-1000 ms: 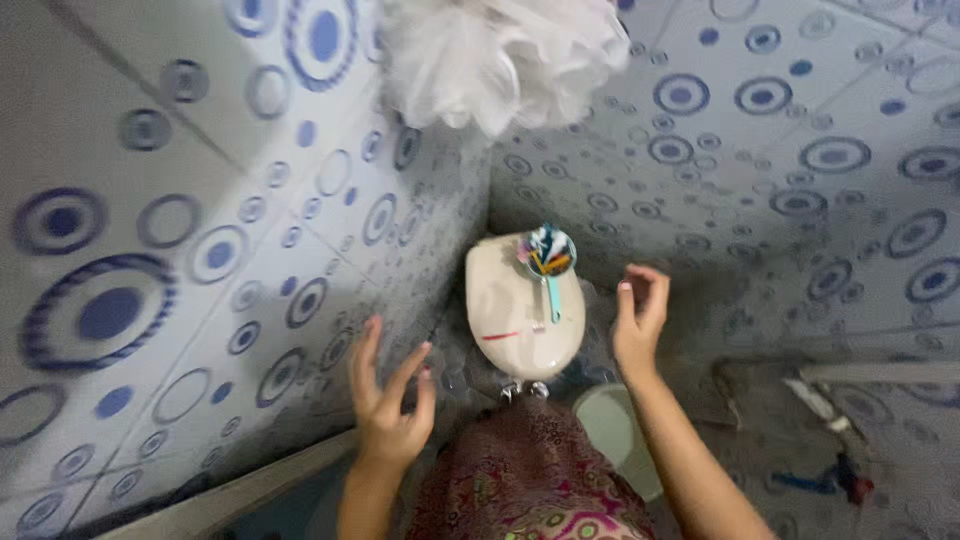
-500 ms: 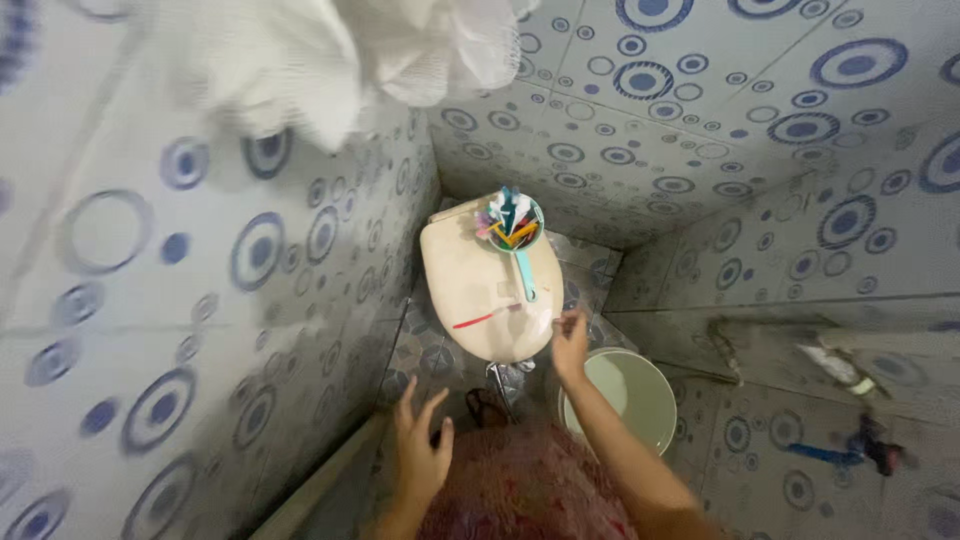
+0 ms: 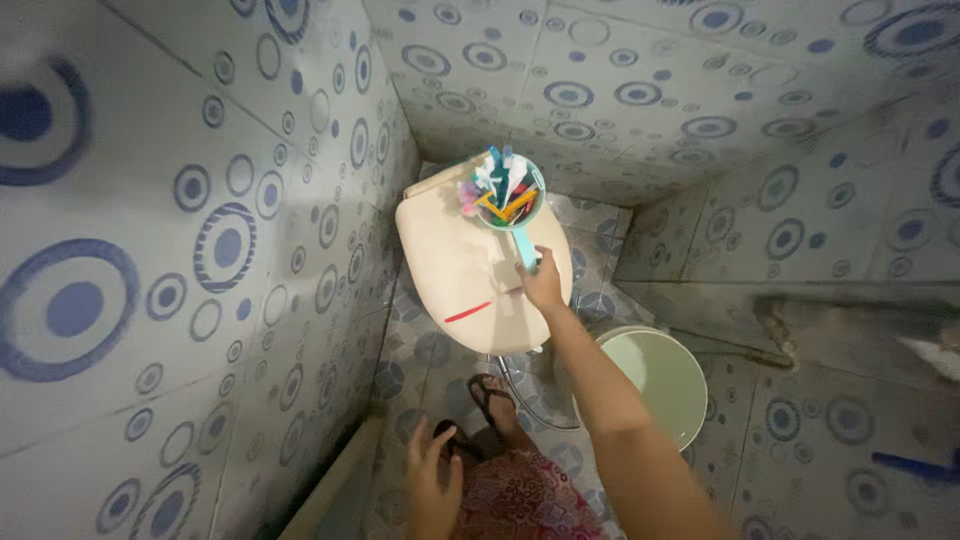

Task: The person rinses a white plastic wall-mounted organizer with a handheld shower head, then reattaches its small plastic clips. They place the organizer on the wall and arrange toothbrushes and toothpaste on the toilet lid.

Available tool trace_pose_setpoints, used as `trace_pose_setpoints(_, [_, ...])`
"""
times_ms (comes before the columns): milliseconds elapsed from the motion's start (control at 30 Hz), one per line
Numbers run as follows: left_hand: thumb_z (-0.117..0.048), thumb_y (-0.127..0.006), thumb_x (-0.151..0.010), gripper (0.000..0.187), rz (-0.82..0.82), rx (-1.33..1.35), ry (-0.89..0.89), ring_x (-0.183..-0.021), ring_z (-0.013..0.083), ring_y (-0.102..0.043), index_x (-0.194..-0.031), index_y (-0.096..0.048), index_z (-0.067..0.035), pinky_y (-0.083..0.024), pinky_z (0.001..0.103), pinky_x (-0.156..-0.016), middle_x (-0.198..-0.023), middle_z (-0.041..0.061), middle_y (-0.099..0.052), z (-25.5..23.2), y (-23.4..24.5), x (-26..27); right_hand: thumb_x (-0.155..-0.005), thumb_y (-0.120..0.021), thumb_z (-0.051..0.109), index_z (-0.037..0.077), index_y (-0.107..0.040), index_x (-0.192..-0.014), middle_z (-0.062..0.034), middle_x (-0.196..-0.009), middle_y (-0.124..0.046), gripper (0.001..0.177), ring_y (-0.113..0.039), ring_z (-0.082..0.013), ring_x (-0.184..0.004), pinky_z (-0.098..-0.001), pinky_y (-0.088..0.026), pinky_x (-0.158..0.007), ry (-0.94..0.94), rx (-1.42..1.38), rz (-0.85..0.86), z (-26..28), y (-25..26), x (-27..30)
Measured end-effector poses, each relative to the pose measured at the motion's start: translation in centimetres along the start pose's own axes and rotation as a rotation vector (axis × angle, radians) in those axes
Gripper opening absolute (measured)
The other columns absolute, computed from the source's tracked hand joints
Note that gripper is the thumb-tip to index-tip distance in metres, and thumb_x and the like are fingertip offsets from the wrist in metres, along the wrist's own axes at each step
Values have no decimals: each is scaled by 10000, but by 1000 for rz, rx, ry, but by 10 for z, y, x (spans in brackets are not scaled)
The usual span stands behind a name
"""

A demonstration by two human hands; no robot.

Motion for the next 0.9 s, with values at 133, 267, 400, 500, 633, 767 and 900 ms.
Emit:
trace_pose_setpoints(133, [-211,-611,-937,386,12,14,-82,-1418,443,-391,-1311,-647,-125,-404,528,-1123,-1538,224,-346,-2,-8,-5,-887,-706,194,50,-467,-1407,-290,-1058,-690,589,-677,-461,-980,-517,-525,-858,66,157,85,-1,-10,-3])
trace_pose_setpoints(267, [-172,-628,-950,341,31,29,-76,-1407,435,-412,-1285,-643,-114,-444,507,-1069,-1566,202,-340,-16,-6,-25,-909,-691,206,66,-471,-1387,-310,-1017,-693,544,-675,-495,-972,-548,-526,-850,15,197,90,-4,-15,14])
trace_pose_setpoints(400, [-124,-655,-899,388,-12,9,-171,-1391,458,-409,-1284,-634,-81,-449,512,-1037,-1560,212,-331,-45,0,-31,-926,-677,229,58,-458,-1394,-311,-1010,-684,544,-660,-509,-964,-559,-517,-825,64,164,104,-3,-17,49])
trace_pose_setpoints(500, [-183,-603,-936,373,161,65,75,-1228,336,-591,-1307,-606,-139,-529,437,-988,-1607,128,-320,-35,-9,-34,-950,-683,256,47,-469,-1374,-280,-993,-699,520,-681,-480,-943,-535,-522,-811,223,115,69,19,-7,72])
trace_pose_setpoints(633, [-129,-633,-942,371,99,70,-80,-1336,371,-497,-1312,-625,-102,-488,459,-1006,-1592,163,-326,-52,0,-38,-949,-738,262,33,-526,-1237,-225,-996,-689,424,-678,-405,-928,-465,-523,-815,482,242,-314,71,47,87])
trace_pose_setpoints(767, [-114,-624,-932,388,146,72,-29,-1362,364,-470,-1320,-621,-106,-471,459,-1031,-1597,158,-302,-46,-3,-39,-957,-685,185,6,-660,-1025,-131,-908,-745,194,-735,-291,-813,-386,-564,-749,293,-39,-270,84,50,26])
trace_pose_setpoints(900, [-110,-624,-933,357,157,66,-19,-1419,377,-404,-1290,-623,-89,-468,463,-1041,-1599,151,-303,-45,-8,-37,-838,-768,202,11,-694,-909,-130,-743,-735,217,-730,-324,-619,-416,-571,-602,-131,-329,-132,65,-4,-38])
Point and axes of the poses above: each hand's wrist, its own x-axis away from the middle knuckle, its own y-axis out of the back of the hand, z = x × y, the point moved 9 cm from there along -x, towards the middle knuckle
